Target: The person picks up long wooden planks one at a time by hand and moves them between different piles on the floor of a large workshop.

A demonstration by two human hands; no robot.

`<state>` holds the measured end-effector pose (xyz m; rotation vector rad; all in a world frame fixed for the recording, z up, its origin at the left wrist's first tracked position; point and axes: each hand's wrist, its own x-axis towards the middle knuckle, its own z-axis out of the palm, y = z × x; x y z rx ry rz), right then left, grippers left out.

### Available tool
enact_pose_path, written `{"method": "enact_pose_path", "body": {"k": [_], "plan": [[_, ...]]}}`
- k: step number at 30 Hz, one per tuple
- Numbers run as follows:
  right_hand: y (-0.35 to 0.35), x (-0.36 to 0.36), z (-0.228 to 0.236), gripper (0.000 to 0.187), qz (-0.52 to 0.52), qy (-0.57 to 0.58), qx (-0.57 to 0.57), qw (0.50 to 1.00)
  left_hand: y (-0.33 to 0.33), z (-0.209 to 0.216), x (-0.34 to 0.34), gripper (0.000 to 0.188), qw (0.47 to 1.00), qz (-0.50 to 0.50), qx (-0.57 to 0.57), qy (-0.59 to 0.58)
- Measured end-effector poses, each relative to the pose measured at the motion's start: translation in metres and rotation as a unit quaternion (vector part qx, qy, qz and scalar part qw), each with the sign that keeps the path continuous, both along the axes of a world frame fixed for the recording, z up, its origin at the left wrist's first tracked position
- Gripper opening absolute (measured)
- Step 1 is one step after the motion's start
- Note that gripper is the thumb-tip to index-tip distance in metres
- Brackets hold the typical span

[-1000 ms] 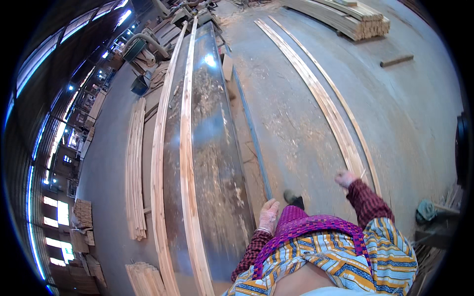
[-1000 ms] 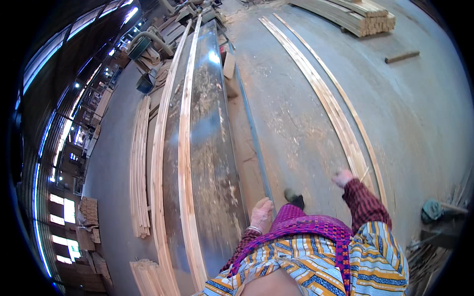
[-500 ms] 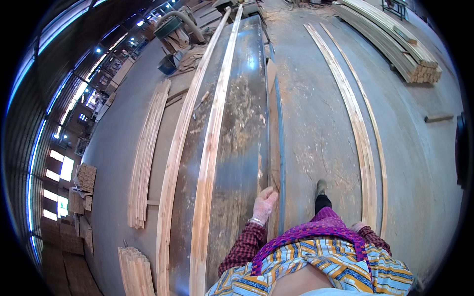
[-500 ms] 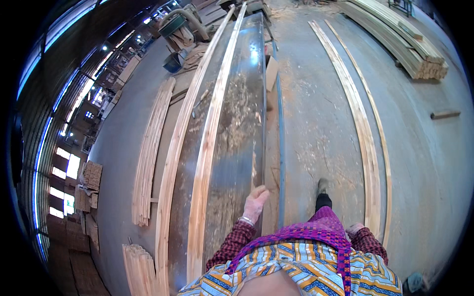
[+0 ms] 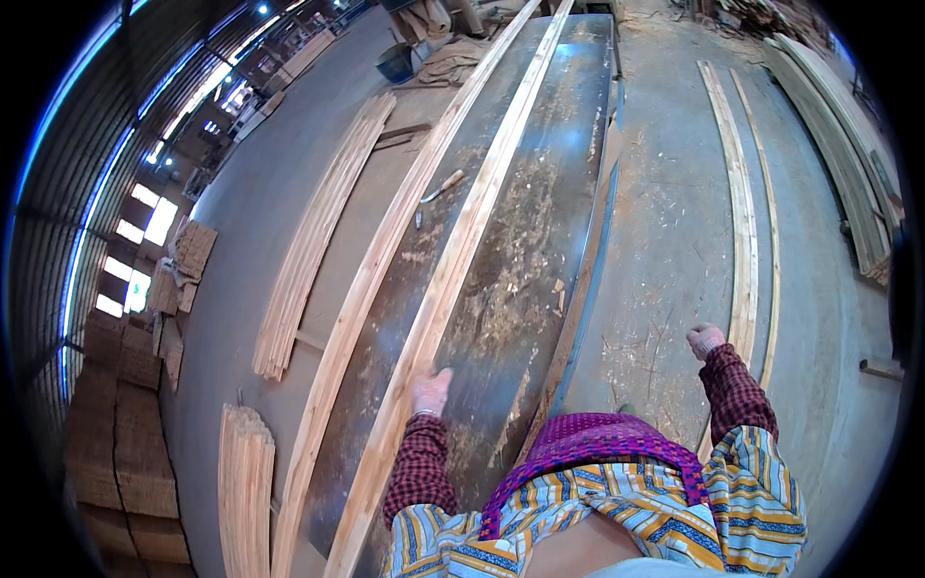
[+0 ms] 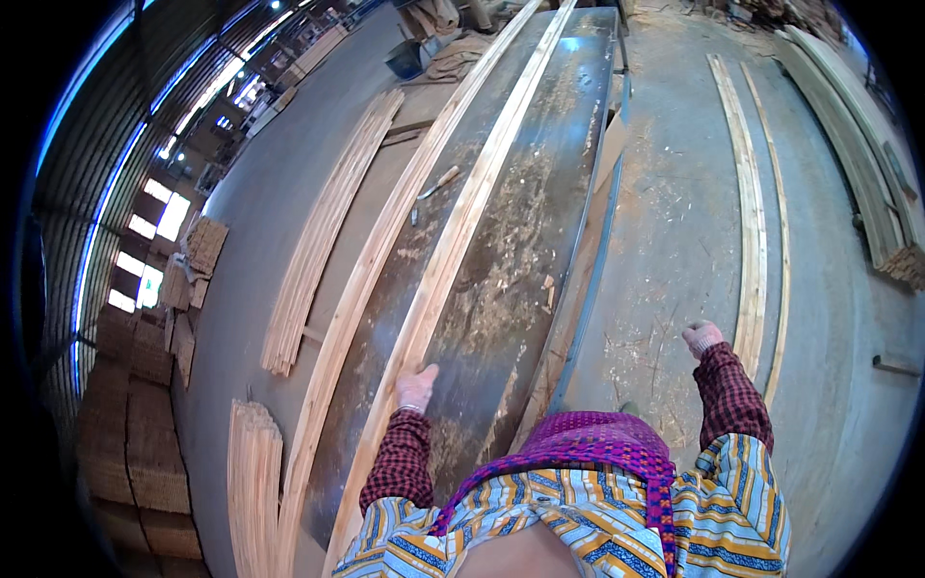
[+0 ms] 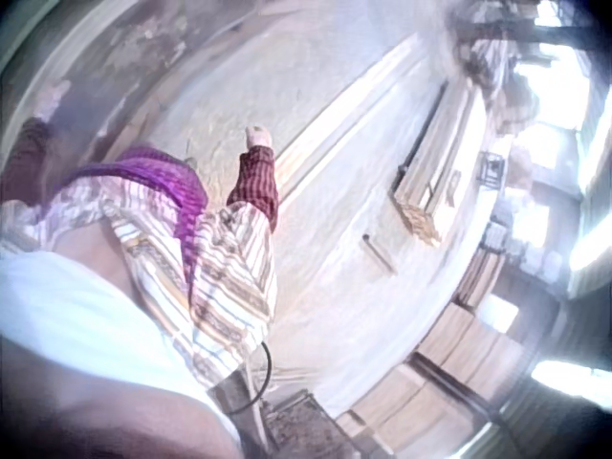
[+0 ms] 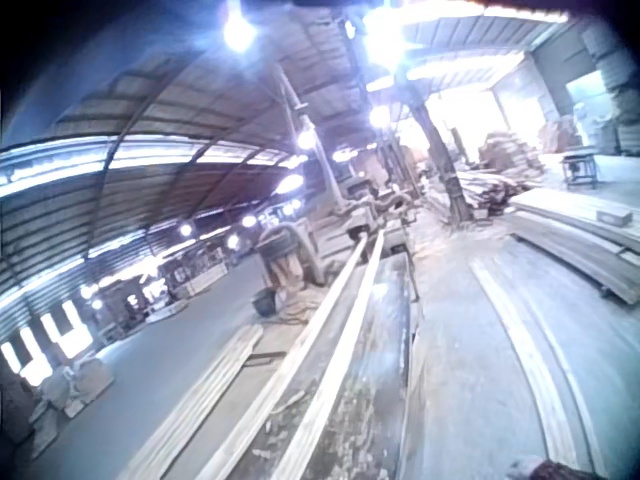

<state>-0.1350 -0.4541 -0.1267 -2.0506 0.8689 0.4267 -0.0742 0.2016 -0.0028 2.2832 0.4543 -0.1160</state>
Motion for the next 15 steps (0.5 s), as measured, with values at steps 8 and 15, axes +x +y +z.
{"method": "enact_pose_path", "body": {"k": [8, 15], "plan": [[0.107, 0.021, 0.022, 0.032, 0.190, 0.094, -0.020, 0.977, 0.102, -0.005, 0.053, 0.095, 0.948, 0.001, 0.238, 0.213], [0.164, 0.046, 0.035, 0.047, 0.323, 0.155, -0.088, 0.929, 0.132, 0.005, 0.056, 0.080, 0.960, -0.063, 0.187, 0.197]]}}
